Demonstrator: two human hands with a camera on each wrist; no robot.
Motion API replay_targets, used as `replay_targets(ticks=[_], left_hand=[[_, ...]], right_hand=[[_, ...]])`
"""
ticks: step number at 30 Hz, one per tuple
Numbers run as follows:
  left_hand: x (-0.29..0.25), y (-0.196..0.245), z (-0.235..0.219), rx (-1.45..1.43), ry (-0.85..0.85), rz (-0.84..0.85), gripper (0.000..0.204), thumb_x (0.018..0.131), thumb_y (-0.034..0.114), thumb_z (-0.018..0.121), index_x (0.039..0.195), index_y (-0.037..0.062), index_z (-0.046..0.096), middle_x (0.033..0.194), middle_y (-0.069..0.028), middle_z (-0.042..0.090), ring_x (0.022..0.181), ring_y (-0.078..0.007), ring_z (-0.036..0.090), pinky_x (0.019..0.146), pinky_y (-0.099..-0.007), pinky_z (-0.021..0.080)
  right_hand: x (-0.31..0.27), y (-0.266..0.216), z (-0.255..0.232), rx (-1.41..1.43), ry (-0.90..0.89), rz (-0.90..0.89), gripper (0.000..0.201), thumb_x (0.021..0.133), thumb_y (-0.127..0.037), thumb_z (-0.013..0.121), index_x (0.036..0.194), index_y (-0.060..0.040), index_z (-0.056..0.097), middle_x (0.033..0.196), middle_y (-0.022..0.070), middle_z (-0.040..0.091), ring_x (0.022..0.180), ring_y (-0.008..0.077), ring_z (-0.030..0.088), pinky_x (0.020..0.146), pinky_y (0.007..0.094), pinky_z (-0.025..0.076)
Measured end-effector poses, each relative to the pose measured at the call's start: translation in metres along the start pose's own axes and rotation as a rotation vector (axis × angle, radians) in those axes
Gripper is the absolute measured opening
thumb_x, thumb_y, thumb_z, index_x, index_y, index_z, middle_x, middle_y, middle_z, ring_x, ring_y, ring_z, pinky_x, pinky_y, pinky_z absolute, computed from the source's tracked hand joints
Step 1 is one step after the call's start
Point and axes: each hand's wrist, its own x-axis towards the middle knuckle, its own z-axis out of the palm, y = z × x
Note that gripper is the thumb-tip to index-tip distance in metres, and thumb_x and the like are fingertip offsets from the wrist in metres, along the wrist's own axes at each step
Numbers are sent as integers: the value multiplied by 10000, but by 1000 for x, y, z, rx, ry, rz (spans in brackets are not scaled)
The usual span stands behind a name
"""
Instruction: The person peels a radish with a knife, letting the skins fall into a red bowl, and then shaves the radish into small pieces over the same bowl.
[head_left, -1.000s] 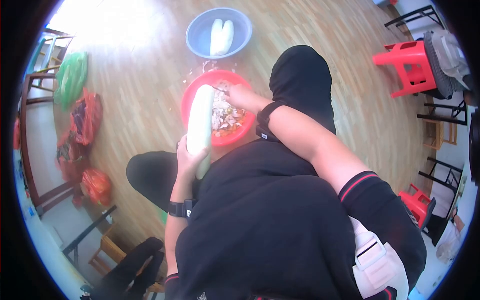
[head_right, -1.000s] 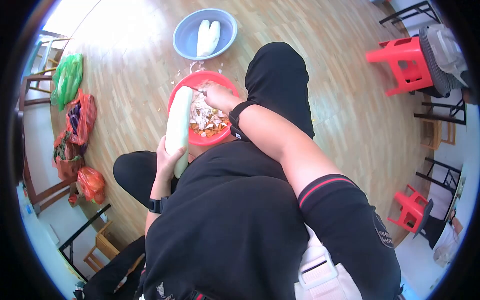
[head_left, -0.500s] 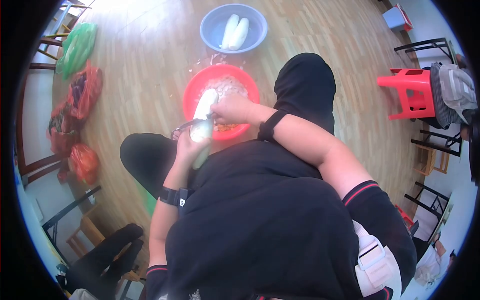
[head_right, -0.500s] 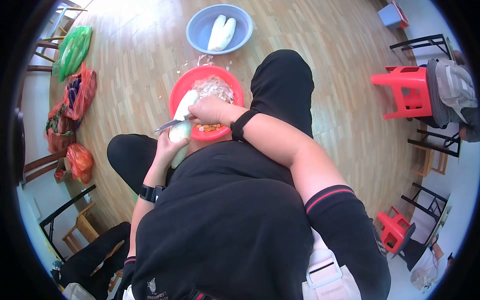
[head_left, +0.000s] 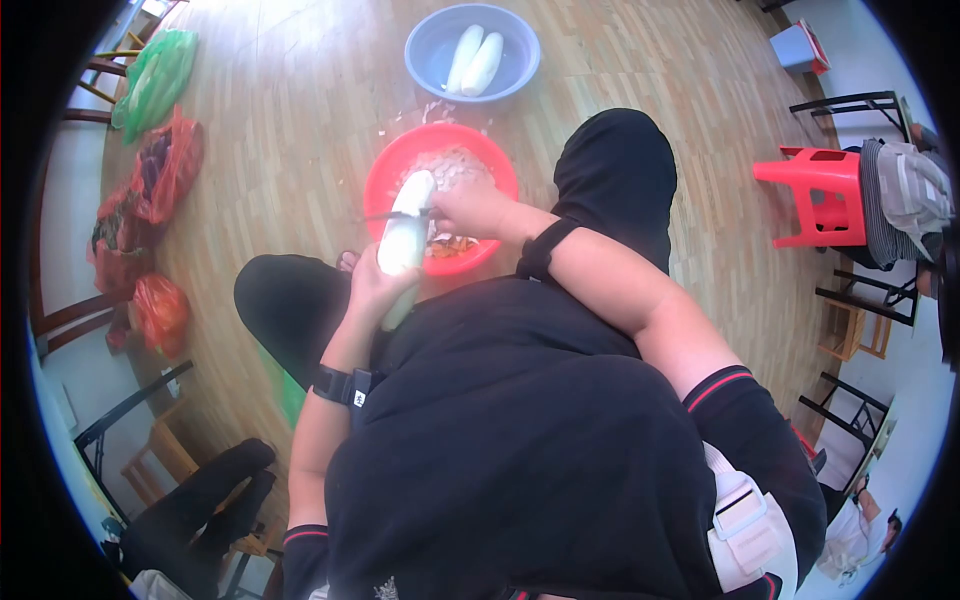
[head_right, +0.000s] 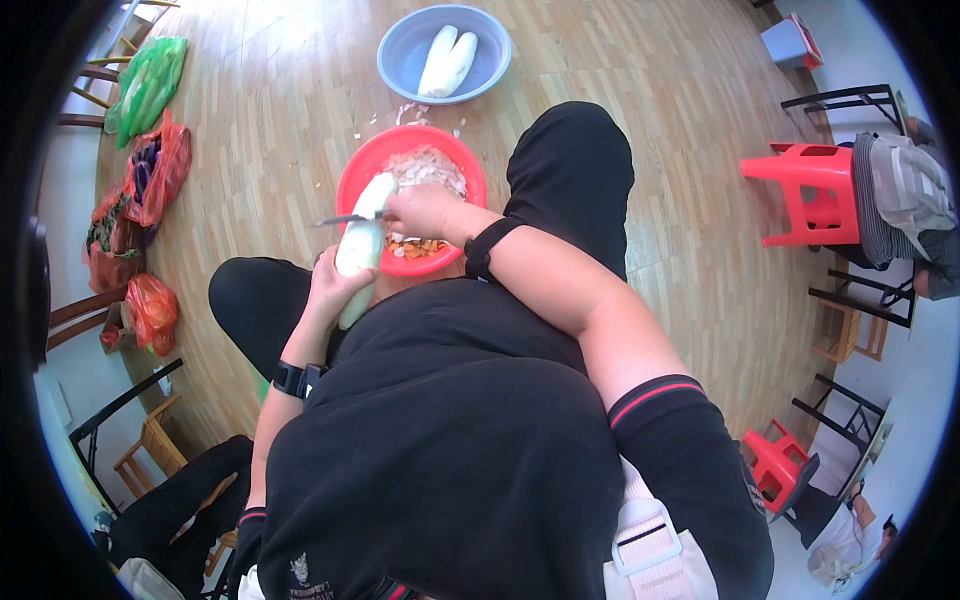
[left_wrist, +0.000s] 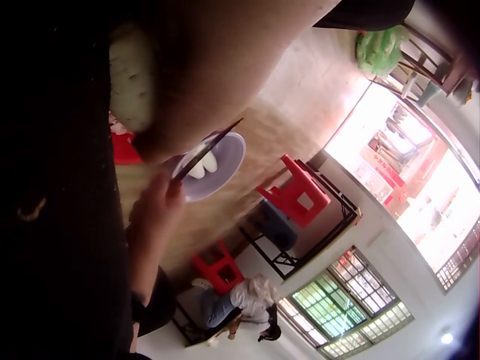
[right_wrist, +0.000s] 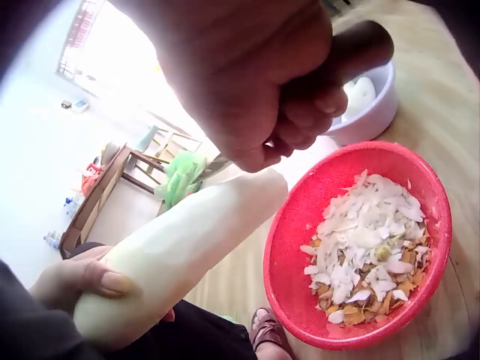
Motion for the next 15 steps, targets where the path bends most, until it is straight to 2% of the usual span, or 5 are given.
replay_targets(ticks=[1,6,9,11,15], left_hand=[[1,0,0,-1,1,-3,595,590,238,756,1048,-67,531,926,-137,596,839,-186,588,732,-310,481],[3,-2,1,-217,-24,-81,494,619,216,722,1000,-55,565,890,-114,607,791,-172,601,697,-304,485],[0,-2,1,-212,21,-133,496,623,220,725,1005,-53,563,888,-112,606,783,-171,598,686,-301,484],[-1,2,1,-227,10,-137,493,625,219,726,1003,-52,564,887,-111,605,784,-172,597,687,-301,483],[0,4,-1,-200,-8,-138,519,626,211,731,1034,-53,549,918,-112,597,827,-179,589,724,-306,479]], right_hand=[[0,-4,2,3,-30,-91,247,807,-304,564,846,-74,645,800,144,654,773,310,639,706,415,501],[-4,-13,2,25,-42,-126,274,800,-324,572,839,-63,642,790,151,652,775,314,638,700,409,503],[4,3,9,54,74,-92,274,798,-314,571,857,-63,663,796,150,655,781,306,641,709,409,503],[4,10,-4,-108,-31,241,237,789,-241,568,955,-86,630,846,142,654,823,302,629,718,428,491],[2,34,-3,-37,77,424,262,805,-263,552,892,-44,666,863,160,657,848,293,636,744,408,498]])
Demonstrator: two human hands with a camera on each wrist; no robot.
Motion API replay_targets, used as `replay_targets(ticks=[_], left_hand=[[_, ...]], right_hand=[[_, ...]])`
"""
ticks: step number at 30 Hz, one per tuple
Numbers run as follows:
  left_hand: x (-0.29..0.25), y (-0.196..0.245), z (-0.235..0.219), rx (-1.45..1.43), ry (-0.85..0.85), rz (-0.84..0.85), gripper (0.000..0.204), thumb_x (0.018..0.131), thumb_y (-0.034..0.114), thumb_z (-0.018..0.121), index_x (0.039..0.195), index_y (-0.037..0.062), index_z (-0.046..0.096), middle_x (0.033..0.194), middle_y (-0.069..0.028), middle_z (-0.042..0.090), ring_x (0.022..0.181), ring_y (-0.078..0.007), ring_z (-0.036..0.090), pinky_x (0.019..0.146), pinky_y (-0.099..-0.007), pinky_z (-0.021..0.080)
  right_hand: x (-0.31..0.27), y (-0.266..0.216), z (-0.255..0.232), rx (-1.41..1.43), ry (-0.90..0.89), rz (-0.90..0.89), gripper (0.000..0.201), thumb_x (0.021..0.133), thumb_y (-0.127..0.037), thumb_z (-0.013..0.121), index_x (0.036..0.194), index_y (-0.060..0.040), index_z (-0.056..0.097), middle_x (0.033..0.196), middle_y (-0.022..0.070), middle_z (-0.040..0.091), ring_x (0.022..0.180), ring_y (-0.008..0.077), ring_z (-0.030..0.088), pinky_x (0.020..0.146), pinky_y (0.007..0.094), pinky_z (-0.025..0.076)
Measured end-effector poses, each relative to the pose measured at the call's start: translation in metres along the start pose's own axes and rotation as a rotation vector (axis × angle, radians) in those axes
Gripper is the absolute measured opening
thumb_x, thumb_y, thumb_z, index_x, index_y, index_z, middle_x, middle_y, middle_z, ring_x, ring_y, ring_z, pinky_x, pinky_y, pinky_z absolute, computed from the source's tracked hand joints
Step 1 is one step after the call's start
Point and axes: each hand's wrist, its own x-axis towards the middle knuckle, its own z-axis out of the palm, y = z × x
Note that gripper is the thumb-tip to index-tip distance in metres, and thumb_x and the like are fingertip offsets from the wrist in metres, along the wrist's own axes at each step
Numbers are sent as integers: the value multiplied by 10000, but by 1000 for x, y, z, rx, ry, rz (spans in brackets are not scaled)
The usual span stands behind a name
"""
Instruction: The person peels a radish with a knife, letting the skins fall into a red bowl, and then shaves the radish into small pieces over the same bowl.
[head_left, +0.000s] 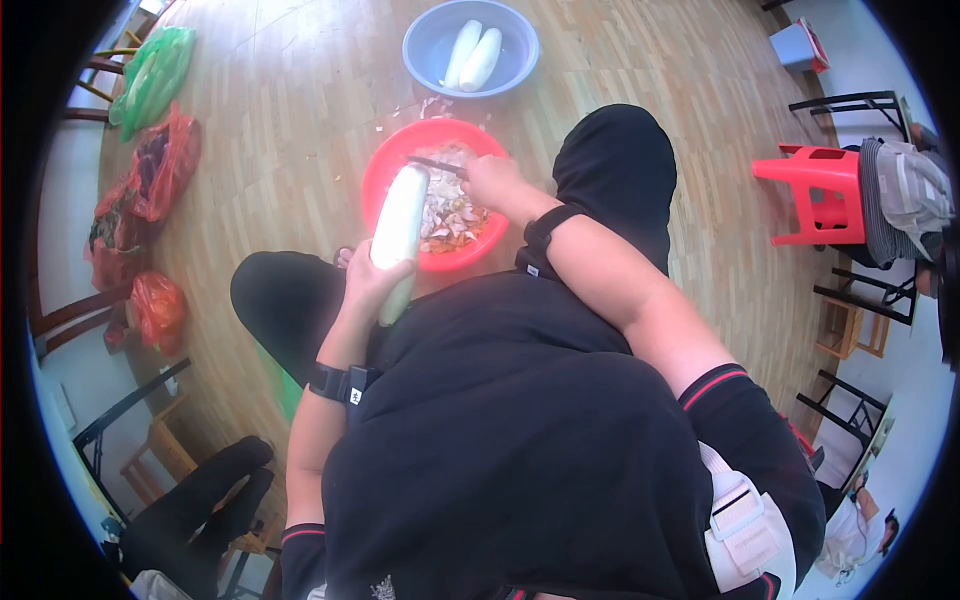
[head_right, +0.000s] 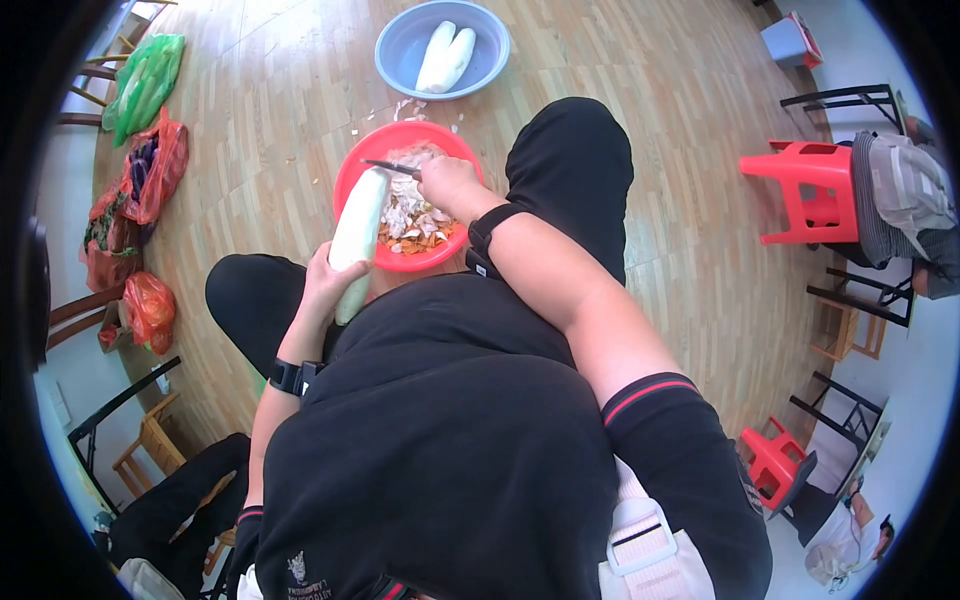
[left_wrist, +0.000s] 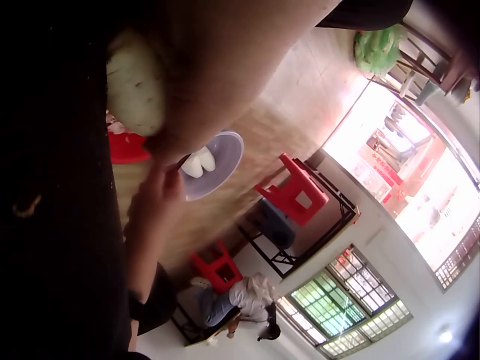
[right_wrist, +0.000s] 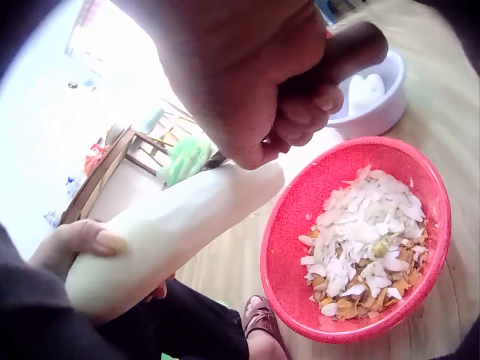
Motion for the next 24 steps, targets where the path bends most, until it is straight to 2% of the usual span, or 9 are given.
replay_targets(ticks=[1,3,4,6,7,9,13,15,24], left_hand=[[1,-2,0,-4,2,0,519,626,211,731,1034,-53,549,918,-112,597,827,-179,589,724,-306,479],[4,-9,2,-18,34,67,569,628,205,734,1087,-53,517,972,-127,586,893,-186,578,773,-308,469],[4,-10,2,-22,37,66,569,628,205,734,1087,-53,517,972,-127,586,893,-186,578,773,-308,469],[4,-7,2,-15,24,164,597,653,205,742,1123,-54,480,1011,-111,570,923,-165,562,806,-297,455],[3,-4,2,-16,25,165,597,653,205,742,1123,-54,480,1011,-111,570,923,-165,562,806,-297,455],[-2,6,3,112,66,304,633,638,201,753,1148,-39,467,1033,-120,570,955,-189,566,834,-308,451],[-6,13,3,297,123,417,680,615,194,762,1179,-22,448,1064,-144,558,997,-239,564,861,-330,448],[-6,12,4,398,157,475,720,596,193,769,1200,-8,434,1089,-165,539,1023,-284,551,882,-355,440],[-6,11,4,413,100,520,742,603,200,778,1214,-14,413,1125,-162,521,1059,-268,529,903,-353,422]], right_hand=[[7,7,11,-4,-1,-2,262,805,-263,552,892,-44,666,863,160,657,848,293,636,744,408,498],[20,20,32,266,161,-139,348,820,-329,568,883,7,636,820,161,655,706,261,651,626,388,518],[13,10,18,263,158,-141,348,820,-329,568,883,7,636,820,161,655,706,261,651,626,388,518],[0,-8,-8,927,-239,211,484,824,-435,583,926,38,573,791,160,638,517,189,604,453,313,495],[-1,-11,-8,925,-238,210,484,824,-435,583,926,38,573,791,160,638,517,189,604,453,313,495],[0,-17,-7,1324,-328,158,520,849,-452,561,1161,-48,459,896,127,603,466,97,485,400,219,408],[-1,-20,-10,1489,-314,106,553,840,-434,590,1189,-56,390,911,88,566,462,83,473,387,199,383],[-3,-22,-5,1593,-220,91,489,790,-408,676,1015,-7,511,807,112,578,396,92,475,331,204,395],[-7,-28,-4,1591,-205,61,457,769,-384,700,1015,-41,523,772,41,533,398,64,435,344,186,364]])
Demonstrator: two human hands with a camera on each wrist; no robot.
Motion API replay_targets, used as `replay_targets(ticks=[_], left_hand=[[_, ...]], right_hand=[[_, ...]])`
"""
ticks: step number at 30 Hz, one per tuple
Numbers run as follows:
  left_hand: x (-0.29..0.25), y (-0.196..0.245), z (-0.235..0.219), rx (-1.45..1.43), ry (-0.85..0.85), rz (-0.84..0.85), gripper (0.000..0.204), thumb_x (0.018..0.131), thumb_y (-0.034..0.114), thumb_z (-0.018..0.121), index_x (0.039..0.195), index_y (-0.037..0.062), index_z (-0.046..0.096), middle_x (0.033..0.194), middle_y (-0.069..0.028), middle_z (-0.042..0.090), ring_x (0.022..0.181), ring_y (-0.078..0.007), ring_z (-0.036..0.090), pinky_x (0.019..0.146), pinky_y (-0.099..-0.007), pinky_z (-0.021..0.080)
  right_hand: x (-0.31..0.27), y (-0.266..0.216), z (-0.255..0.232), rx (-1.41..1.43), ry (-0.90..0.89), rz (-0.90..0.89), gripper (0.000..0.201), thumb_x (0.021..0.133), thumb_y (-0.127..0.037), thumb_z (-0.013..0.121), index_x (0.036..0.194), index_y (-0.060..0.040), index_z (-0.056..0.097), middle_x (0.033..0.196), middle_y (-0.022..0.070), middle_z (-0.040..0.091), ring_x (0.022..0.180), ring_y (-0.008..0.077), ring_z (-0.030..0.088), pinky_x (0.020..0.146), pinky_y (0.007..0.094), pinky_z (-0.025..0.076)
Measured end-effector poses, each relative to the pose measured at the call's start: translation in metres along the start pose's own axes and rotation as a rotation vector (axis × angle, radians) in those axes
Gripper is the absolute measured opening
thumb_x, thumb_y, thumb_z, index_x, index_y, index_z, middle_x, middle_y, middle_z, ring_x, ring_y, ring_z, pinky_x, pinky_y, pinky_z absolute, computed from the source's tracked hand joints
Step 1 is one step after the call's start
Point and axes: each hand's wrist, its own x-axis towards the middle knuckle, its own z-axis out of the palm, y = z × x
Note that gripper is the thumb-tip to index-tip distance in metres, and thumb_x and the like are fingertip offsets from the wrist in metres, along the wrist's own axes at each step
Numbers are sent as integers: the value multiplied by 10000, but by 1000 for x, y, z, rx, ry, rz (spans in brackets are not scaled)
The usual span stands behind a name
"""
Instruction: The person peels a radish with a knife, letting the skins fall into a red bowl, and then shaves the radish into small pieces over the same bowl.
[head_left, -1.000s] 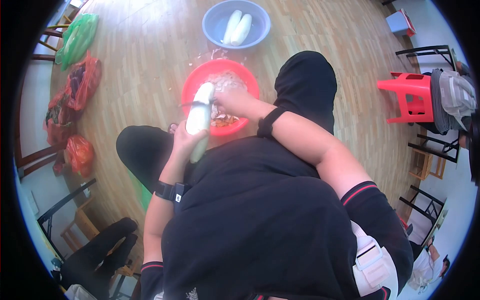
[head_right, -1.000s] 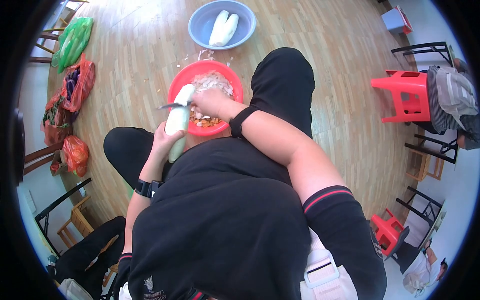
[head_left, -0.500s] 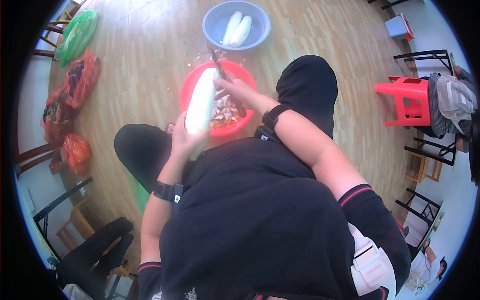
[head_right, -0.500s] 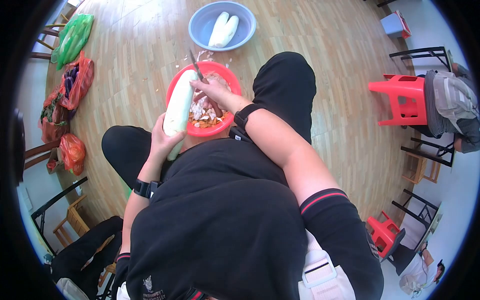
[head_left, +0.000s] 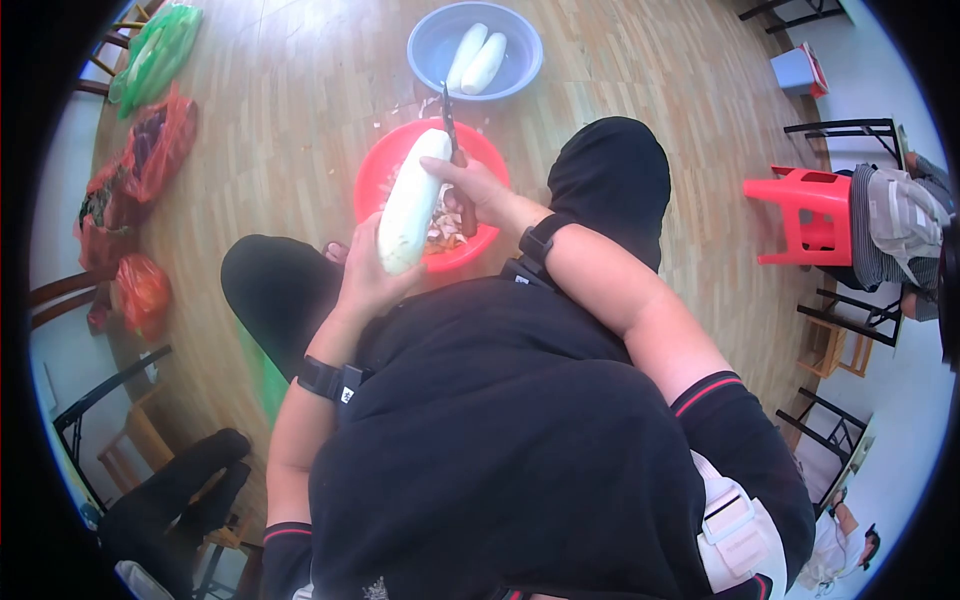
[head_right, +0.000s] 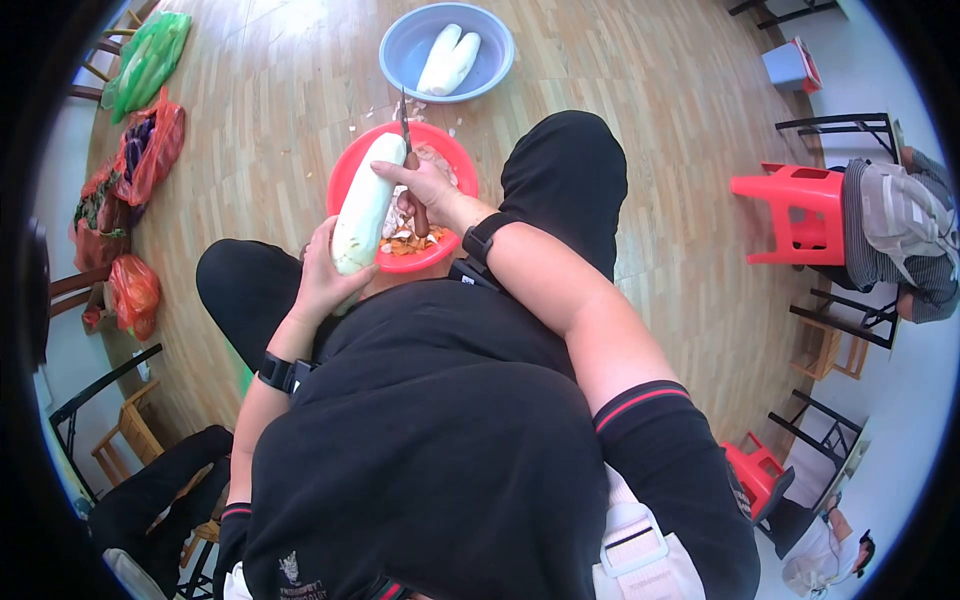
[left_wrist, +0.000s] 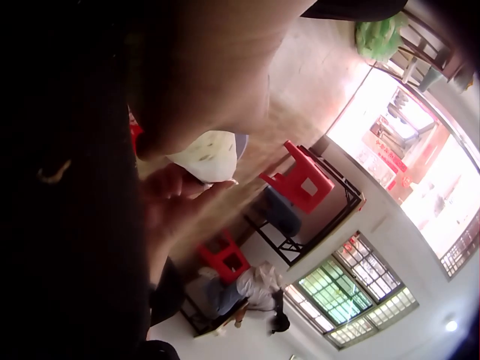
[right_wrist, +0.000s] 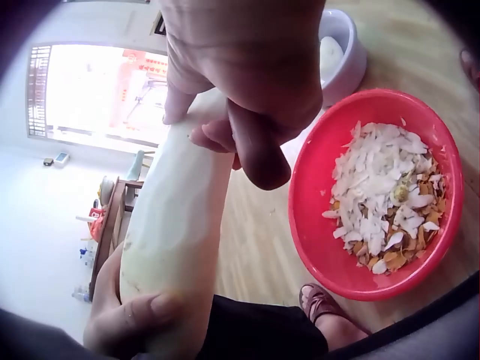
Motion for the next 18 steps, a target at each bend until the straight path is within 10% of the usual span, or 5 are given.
replay_targets(ticks=[6,13,18], left_hand=[[1,-14,5,-606,-331,-386,697,661,199,780,1217,-16,419,1115,-107,526,1030,-165,522,878,-299,424],[2,-13,7,-781,-393,-399,713,666,207,789,1225,-15,406,1092,-86,536,1004,-145,524,864,-287,427],[3,-1,0,-744,-355,-418,651,688,188,759,1206,-19,423,1058,-89,546,968,-150,534,836,-281,434]], right_hand=[[-2,-4,4,-3,-63,12,463,757,-376,699,1023,-46,513,725,27,545,391,64,427,347,191,352],[1,-2,5,1,-157,1,460,761,-381,694,1020,-52,504,709,23,543,384,75,434,342,198,352],[6,2,-4,-289,152,-90,413,852,-385,594,1020,-20,499,685,55,561,377,98,486,314,223,364]])
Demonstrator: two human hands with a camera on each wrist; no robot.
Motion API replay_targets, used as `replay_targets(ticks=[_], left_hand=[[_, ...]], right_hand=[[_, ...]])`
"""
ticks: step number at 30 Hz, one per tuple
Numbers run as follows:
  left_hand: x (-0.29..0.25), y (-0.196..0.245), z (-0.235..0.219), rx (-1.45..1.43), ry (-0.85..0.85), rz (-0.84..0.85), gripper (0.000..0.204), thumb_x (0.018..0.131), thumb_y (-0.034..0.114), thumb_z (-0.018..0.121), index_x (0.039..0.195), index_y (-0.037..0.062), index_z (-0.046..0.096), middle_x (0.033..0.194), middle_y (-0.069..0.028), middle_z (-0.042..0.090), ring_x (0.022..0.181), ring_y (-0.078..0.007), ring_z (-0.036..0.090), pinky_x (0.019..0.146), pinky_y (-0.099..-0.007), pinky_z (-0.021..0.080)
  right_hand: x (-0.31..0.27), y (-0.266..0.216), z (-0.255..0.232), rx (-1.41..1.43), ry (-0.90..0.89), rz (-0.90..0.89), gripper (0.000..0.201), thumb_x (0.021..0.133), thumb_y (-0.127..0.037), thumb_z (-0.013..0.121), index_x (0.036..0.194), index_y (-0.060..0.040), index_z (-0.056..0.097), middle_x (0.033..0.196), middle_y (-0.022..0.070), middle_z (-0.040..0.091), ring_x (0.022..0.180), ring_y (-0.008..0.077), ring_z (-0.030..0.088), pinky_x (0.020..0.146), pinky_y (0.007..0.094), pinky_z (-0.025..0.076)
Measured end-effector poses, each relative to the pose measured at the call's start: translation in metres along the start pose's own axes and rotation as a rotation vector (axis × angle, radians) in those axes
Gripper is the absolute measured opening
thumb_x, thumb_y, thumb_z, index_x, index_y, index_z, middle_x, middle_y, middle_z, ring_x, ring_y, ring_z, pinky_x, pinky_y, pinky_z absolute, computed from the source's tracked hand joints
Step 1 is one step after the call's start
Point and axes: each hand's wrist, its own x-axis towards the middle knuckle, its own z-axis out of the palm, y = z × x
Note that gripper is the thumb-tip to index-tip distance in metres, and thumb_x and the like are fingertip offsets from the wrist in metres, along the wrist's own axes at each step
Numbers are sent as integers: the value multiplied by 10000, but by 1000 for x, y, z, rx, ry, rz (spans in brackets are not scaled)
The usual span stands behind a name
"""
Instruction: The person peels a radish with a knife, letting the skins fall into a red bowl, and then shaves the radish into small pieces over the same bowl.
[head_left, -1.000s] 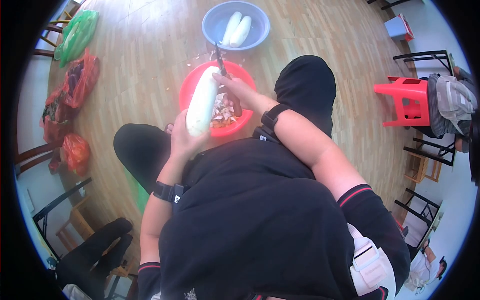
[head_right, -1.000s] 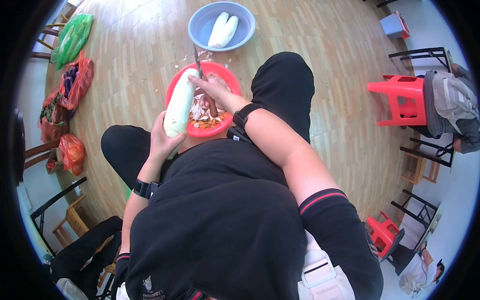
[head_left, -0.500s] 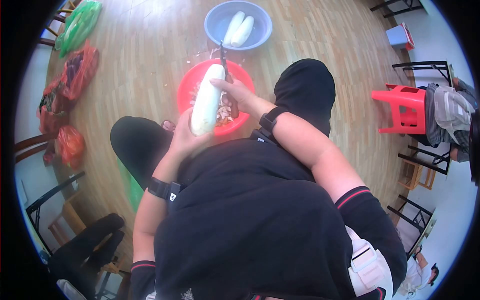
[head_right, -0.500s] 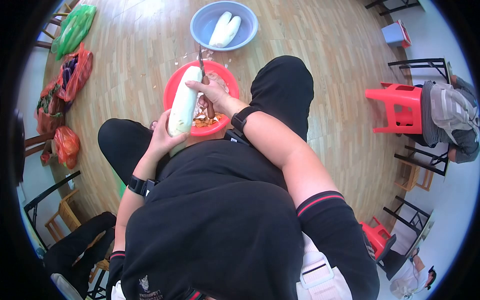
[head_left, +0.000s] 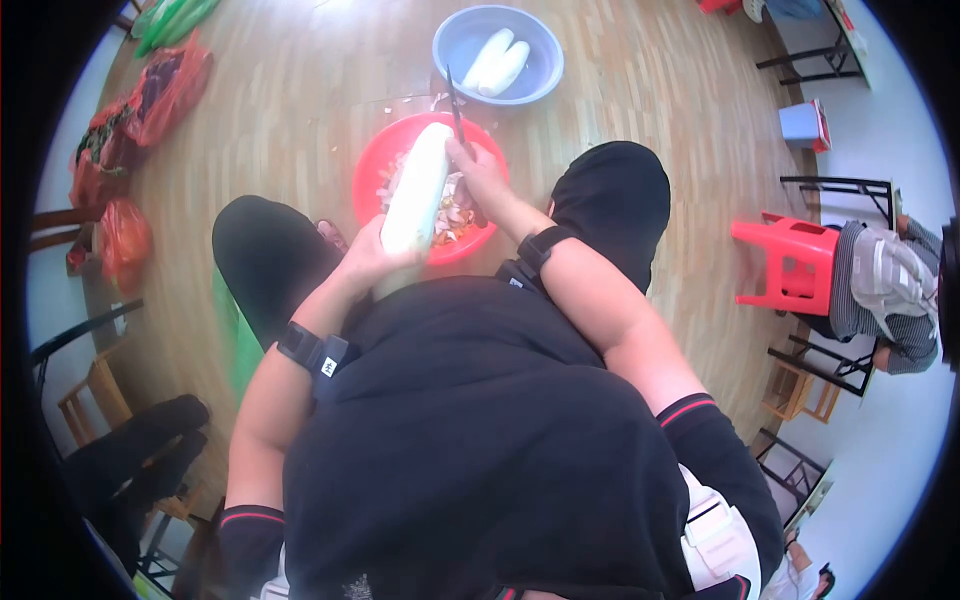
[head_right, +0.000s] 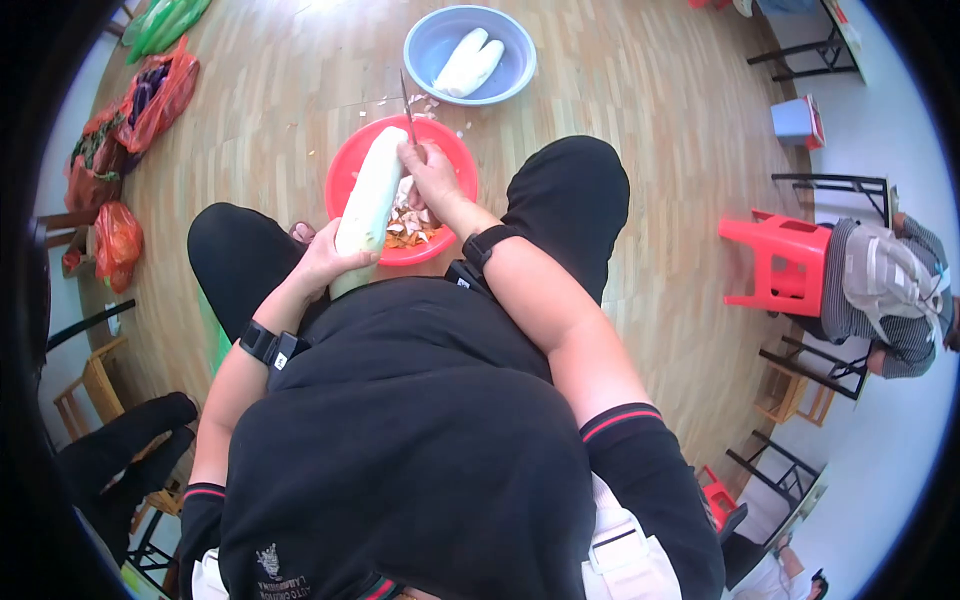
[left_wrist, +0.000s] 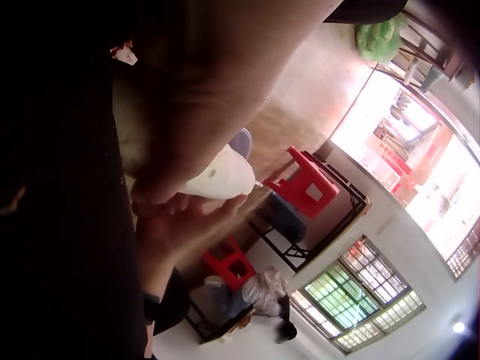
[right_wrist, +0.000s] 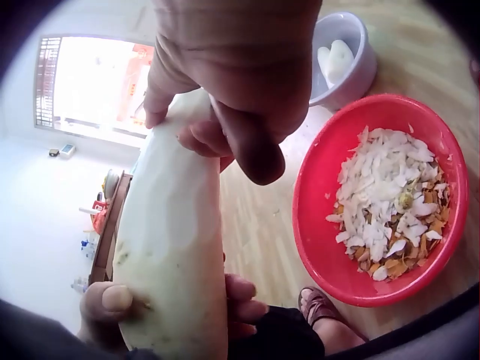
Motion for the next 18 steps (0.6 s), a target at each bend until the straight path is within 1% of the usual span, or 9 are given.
replay_targets(ticks=[1,2,4,5,6,9,13,15,18], left_hand=[[2,-3,-2,-9,12,5,651,688,188,759,1206,-19,423,1058,-89,546,968,-150,534,836,-281,434],[6,-9,-5,-74,28,-28,602,708,188,734,1189,-23,439,1041,-97,554,948,-157,543,819,-285,440],[7,-11,-7,-145,48,-52,555,728,188,708,1171,-27,454,1024,-105,563,928,-164,552,803,-288,447],[7,-11,-7,-194,83,-53,508,747,191,683,1153,-27,468,1004,-110,571,899,-174,566,777,-293,457],[6,-10,-7,-244,116,-55,463,767,193,657,1135,-27,482,985,-114,580,870,-183,579,750,-298,468],[6,-10,-8,-302,222,-84,352,795,188,622,1073,-14,545,934,-89,601,830,-163,585,706,-293,470],[7,-14,-12,-362,264,-110,353,803,191,616,1078,-17,542,929,-98,605,813,-168,597,684,-292,480],[6,-16,-11,-412,268,-24,363,800,200,622,1080,-17,542,902,-101,613,785,-172,606,663,-300,487],[4,-11,-10,-319,275,-45,355,796,203,599,1068,-12,522,873,-83,589,732,-165,595,652,-290,479]], right_hand=[[1,1,-2,-143,44,-72,386,875,-370,554,988,-3,517,715,91,596,441,142,541,397,267,435],[5,7,-3,-151,33,-74,386,875,-370,554,988,-3,517,715,91,596,441,142,541,397,267,435],[6,2,0,-531,13,-504,332,866,-327,559,959,-9,544,749,119,620,557,225,597,542,349,486],[0,1,-3,-776,10,-590,272,832,-296,564,940,-46,566,776,138,634,692,296,621,666,413,481],[-10,-3,2,-782,3,-597,272,832,-296,564,940,-46,566,776,138,634,692,296,621,666,413,481],[-30,-10,12,-1180,-120,-424,234,778,-320,563,862,-105,599,759,130,643,724,313,626,657,428,489],[-39,-16,22,-1199,-228,-476,230,773,-330,567,792,-106,615,699,120,638,671,305,629,619,417,498],[-41,-11,27,-1203,-256,-491,235,774,-335,568,794,-105,613,700,120,637,672,305,629,621,416,499],[-41,-10,26,-1239,-285,-529,252,784,-351,565,806,-103,601,702,118,637,664,309,628,616,415,500]])
